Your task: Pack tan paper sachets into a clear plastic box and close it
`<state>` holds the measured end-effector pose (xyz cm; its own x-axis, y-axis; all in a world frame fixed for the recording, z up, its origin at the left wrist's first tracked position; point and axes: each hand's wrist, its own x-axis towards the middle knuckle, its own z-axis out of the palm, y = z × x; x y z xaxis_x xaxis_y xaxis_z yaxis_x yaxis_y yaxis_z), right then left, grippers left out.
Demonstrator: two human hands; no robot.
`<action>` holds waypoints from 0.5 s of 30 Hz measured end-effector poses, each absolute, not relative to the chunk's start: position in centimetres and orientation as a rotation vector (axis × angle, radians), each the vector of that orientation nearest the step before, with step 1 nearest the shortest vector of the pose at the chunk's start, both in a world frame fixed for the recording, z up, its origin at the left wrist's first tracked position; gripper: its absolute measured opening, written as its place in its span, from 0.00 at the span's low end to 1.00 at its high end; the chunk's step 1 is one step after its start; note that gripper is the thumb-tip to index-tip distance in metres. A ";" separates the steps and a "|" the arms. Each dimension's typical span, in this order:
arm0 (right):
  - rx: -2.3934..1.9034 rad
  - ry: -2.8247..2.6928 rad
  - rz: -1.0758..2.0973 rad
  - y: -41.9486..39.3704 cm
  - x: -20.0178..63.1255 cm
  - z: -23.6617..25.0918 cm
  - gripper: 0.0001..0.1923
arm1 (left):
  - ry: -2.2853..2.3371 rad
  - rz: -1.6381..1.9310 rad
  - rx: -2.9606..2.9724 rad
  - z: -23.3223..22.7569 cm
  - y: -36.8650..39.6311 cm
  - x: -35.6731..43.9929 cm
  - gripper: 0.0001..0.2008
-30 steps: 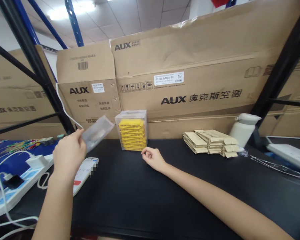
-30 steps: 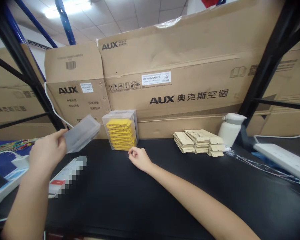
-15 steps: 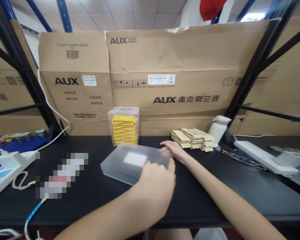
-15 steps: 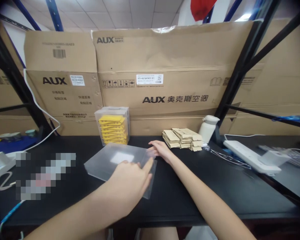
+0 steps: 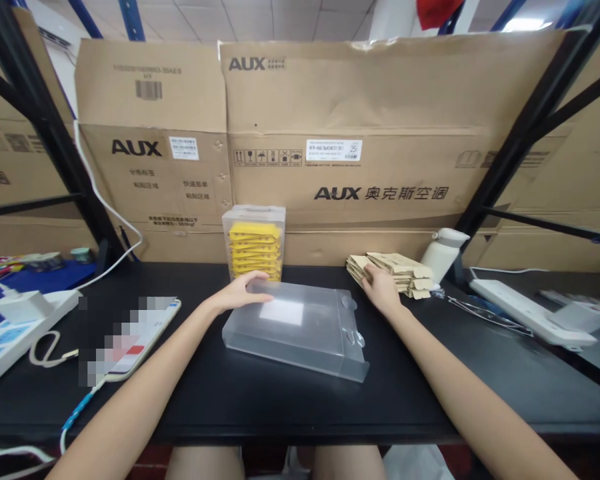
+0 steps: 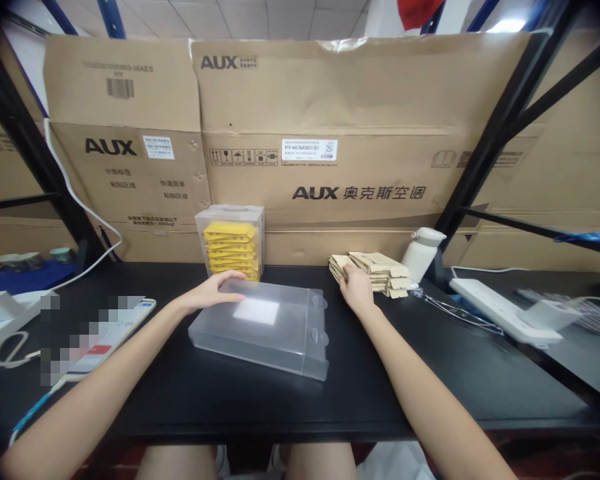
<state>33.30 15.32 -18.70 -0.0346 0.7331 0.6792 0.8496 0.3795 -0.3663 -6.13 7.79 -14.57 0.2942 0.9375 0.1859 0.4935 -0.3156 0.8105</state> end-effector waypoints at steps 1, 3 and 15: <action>-1.398 -1.790 -0.196 15.5 33.4 -18.9 0.06 | 1.296 0.906 1.880 -14.9 7.7 -6.1 0.31; -1.419 -1.778 -0.231 15.7 33.5 -19.1 0.08 | 1.352 0.917 1.779 -15.3 7.5 -6.1 0.35; -1.381 -1.767 -0.252 15.9 33.8 -19.3 0.06 | 1.460 0.848 1.538 -15.1 6.6 -5.9 0.33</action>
